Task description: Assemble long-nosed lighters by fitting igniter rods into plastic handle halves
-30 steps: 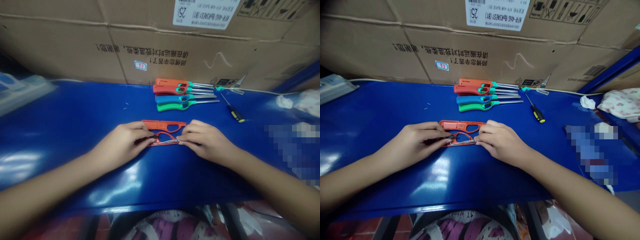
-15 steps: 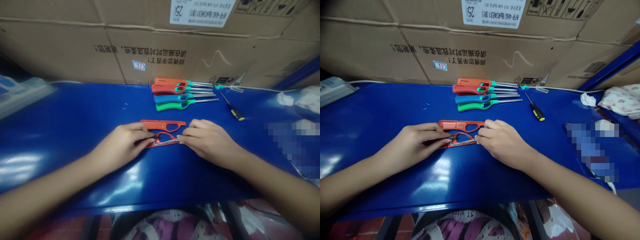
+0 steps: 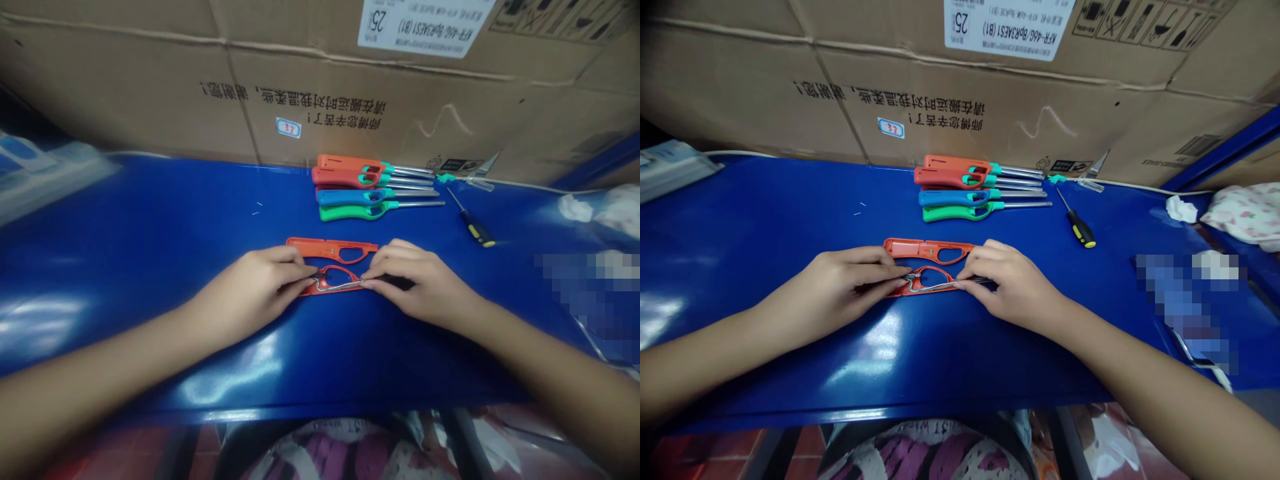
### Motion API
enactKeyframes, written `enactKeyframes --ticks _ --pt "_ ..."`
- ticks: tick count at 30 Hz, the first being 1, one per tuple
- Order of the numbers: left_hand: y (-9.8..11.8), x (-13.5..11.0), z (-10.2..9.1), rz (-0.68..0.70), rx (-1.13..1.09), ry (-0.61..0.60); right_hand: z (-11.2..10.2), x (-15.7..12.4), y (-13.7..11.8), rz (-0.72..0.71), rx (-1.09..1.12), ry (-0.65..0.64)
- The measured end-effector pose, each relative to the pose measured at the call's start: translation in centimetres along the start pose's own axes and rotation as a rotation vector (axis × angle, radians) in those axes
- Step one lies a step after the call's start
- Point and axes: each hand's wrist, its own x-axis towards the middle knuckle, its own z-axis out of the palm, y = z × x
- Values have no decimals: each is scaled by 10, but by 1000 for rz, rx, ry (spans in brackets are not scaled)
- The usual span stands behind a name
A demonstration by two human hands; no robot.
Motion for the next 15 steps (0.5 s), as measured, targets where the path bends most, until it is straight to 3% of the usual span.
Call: enactKeyframes --ticks 3,6,10,15 --pt "1 -1 3 -3 23 -2 4 2 1 89 105 7" --pt "1 -1 4 -15 28 -17 4 2 -2 146 58 -23" --pt "2 0 2 -24 15 -10 1 1 -8 152 -91 -82" --pt "10 2 -3 -4 -7 83 -1 -2 -12 107 -185 -82"
